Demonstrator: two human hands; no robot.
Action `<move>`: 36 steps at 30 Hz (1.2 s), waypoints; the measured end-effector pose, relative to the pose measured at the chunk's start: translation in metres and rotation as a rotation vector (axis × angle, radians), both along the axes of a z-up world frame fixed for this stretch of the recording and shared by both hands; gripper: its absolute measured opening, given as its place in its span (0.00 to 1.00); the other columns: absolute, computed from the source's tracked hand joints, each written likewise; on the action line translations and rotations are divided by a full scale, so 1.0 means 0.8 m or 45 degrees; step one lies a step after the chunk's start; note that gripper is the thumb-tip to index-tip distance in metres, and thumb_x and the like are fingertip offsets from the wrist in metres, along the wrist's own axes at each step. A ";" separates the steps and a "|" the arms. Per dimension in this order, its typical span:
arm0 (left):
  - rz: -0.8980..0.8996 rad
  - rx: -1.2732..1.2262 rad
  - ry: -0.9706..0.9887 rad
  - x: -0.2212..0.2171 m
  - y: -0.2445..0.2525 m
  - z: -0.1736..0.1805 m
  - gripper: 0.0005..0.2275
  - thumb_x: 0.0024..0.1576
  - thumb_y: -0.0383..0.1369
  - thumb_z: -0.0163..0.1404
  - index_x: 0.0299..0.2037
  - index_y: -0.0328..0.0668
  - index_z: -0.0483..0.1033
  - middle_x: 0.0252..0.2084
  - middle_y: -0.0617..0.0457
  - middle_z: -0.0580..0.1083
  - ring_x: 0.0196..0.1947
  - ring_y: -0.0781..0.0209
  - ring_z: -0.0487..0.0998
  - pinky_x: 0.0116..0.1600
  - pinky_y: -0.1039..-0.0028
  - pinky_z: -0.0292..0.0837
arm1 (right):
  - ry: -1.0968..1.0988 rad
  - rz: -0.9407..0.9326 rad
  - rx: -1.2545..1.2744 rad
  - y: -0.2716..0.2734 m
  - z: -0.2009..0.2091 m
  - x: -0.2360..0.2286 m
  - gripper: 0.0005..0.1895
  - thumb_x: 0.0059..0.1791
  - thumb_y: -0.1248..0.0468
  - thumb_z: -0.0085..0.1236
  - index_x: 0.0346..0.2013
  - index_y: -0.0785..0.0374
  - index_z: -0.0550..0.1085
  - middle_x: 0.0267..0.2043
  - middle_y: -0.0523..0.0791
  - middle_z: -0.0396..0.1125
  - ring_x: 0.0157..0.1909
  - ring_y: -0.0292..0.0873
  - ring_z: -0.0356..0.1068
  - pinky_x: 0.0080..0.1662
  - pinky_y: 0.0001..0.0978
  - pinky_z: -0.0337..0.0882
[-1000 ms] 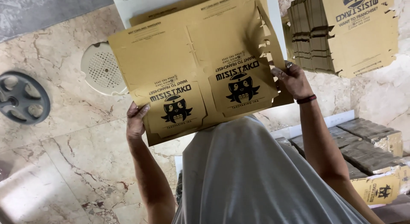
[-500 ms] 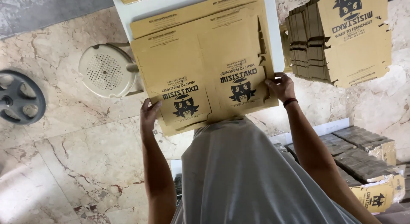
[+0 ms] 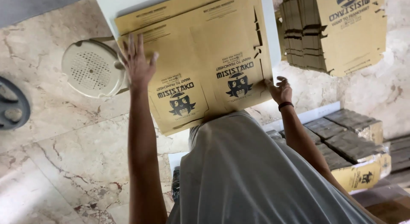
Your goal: The person cuts flat cardboard sheets into smaller pieces using a knife. They repeatedly position the cardboard on a white table, cut along the edges, and remove the cut pieces.
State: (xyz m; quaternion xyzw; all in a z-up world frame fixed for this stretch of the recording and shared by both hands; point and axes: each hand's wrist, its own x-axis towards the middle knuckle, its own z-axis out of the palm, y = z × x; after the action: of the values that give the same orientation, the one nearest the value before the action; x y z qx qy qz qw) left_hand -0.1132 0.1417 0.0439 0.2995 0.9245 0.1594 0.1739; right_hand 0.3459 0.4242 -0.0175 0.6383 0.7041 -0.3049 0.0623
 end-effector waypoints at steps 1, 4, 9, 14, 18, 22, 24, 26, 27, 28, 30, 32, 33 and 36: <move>-0.105 -0.202 -0.105 -0.020 0.019 -0.010 0.34 0.67 0.48 0.48 0.78 0.59 0.40 0.79 0.48 0.37 0.76 0.35 0.36 0.70 0.29 0.32 | 0.006 -0.218 -0.237 0.000 0.003 -0.007 0.30 0.47 0.43 0.65 0.56 0.56 0.72 0.46 0.50 0.73 0.49 0.51 0.74 0.45 0.47 0.77; -0.259 -0.286 -0.118 -0.059 0.040 -0.051 0.30 0.67 0.50 0.43 0.75 0.55 0.45 0.74 0.47 0.40 0.72 0.42 0.37 0.70 0.37 0.34 | 0.108 -0.447 -0.463 -0.008 0.021 -0.011 0.25 0.47 0.49 0.61 0.54 0.57 0.73 0.47 0.49 0.73 0.45 0.46 0.74 0.36 0.43 0.80; -0.244 -0.228 -0.091 -0.085 0.049 -0.055 0.19 0.62 0.38 0.49 0.63 0.50 0.70 0.64 0.40 0.63 0.64 0.38 0.60 0.58 0.43 0.61 | 0.336 -0.446 -0.488 -0.016 0.025 -0.002 0.30 0.50 0.50 0.54 0.62 0.65 0.68 0.57 0.54 0.67 0.55 0.53 0.71 0.42 0.45 0.82; -0.300 -0.129 -0.036 -0.091 0.040 -0.080 0.10 0.64 0.31 0.45 0.54 0.50 0.73 0.55 0.41 0.64 0.57 0.41 0.63 0.56 0.44 0.66 | 0.402 -0.756 -0.651 -0.008 -0.014 0.005 0.35 0.43 0.56 0.70 0.56 0.75 0.68 0.63 0.61 0.64 0.64 0.62 0.66 0.55 0.67 0.73; -0.286 -0.317 -0.047 -0.085 0.059 -0.085 0.22 0.64 0.31 0.46 0.69 0.55 0.61 0.62 0.38 0.58 0.63 0.38 0.57 0.66 0.39 0.55 | 0.294 -0.502 -0.713 0.007 0.023 -0.012 0.34 0.40 0.55 0.72 0.53 0.73 0.71 0.57 0.55 0.70 0.60 0.55 0.70 0.47 0.61 0.80; -0.270 -0.206 0.116 -0.070 0.078 -0.101 0.13 0.64 0.38 0.51 0.57 0.50 0.74 0.57 0.43 0.70 0.58 0.42 0.66 0.60 0.47 0.60 | -0.091 -0.170 -0.784 0.019 0.032 -0.015 0.26 0.45 0.50 0.68 0.50 0.64 0.79 0.42 0.51 0.74 0.38 0.47 0.72 0.31 0.34 0.74; -0.330 -0.113 0.185 -0.054 0.090 -0.104 0.15 0.63 0.40 0.53 0.58 0.48 0.74 0.59 0.44 0.72 0.60 0.44 0.67 0.64 0.47 0.54 | -0.128 -0.164 -0.804 0.020 0.030 -0.017 0.25 0.44 0.51 0.69 0.50 0.63 0.79 0.42 0.50 0.74 0.39 0.47 0.73 0.32 0.33 0.75; -0.529 0.031 0.235 -0.028 0.107 -0.109 0.23 0.59 0.42 0.57 0.64 0.51 0.69 0.63 0.45 0.63 0.62 0.38 0.58 0.66 0.37 0.49 | -0.123 -0.189 -0.753 0.019 0.029 -0.014 0.27 0.44 0.49 0.69 0.50 0.65 0.78 0.40 0.50 0.73 0.38 0.46 0.72 0.30 0.32 0.73; -0.528 0.025 0.238 -0.017 0.119 -0.101 0.23 0.59 0.42 0.57 0.64 0.51 0.69 0.63 0.45 0.63 0.62 0.38 0.58 0.66 0.37 0.49 | -0.120 -0.186 -0.759 0.016 0.032 -0.012 0.27 0.44 0.49 0.69 0.50 0.65 0.78 0.40 0.50 0.73 0.38 0.46 0.72 0.30 0.32 0.73; -0.530 -0.075 0.131 -0.005 0.131 -0.093 0.26 0.60 0.46 0.54 0.67 0.52 0.64 0.69 0.43 0.57 0.68 0.38 0.53 0.68 0.34 0.40 | -0.146 -0.064 -0.577 0.013 0.036 -0.009 0.22 0.44 0.47 0.68 0.38 0.63 0.80 0.30 0.48 0.72 0.31 0.42 0.71 0.30 0.33 0.71; -0.526 -0.191 0.016 0.014 0.148 -0.075 0.29 0.61 0.50 0.51 0.70 0.53 0.58 0.75 0.41 0.50 0.74 0.38 0.47 0.71 0.30 0.32 | -0.173 0.064 -0.410 0.002 0.043 -0.007 0.20 0.43 0.45 0.68 0.27 0.60 0.81 0.20 0.46 0.71 0.25 0.39 0.70 0.30 0.34 0.70; -0.459 -0.326 -0.135 0.024 0.162 -0.053 0.34 0.60 0.48 0.57 0.75 0.58 0.53 0.78 0.44 0.42 0.76 0.42 0.38 0.72 0.29 0.32 | 0.083 0.146 0.020 -0.009 0.048 -0.012 0.20 0.46 0.50 0.66 0.43 0.63 0.81 0.35 0.47 0.78 0.39 0.44 0.78 0.41 0.37 0.76; -0.448 -0.339 -0.133 0.020 0.164 -0.050 0.34 0.60 0.48 0.57 0.75 0.58 0.53 0.78 0.44 0.42 0.76 0.42 0.38 0.72 0.29 0.32 | 0.089 0.155 0.007 -0.007 0.035 -0.006 0.20 0.46 0.50 0.66 0.43 0.63 0.81 0.35 0.47 0.78 0.39 0.44 0.78 0.41 0.37 0.76; -0.460 -0.410 -0.151 0.000 0.152 -0.058 0.38 0.66 0.48 0.55 0.76 0.61 0.36 0.81 0.44 0.43 0.80 0.47 0.39 0.73 0.34 0.24 | 0.554 -0.516 -0.270 -0.019 0.011 0.008 0.27 0.43 0.55 0.75 0.49 0.63 0.73 0.38 0.48 0.77 0.29 0.35 0.75 0.29 0.25 0.77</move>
State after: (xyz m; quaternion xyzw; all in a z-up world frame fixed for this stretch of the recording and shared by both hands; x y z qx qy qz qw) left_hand -0.1129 0.2636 -0.0026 0.4185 0.8576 -0.0062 0.2988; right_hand 0.3523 0.4090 -0.0087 0.6754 0.5235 -0.5123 -0.0856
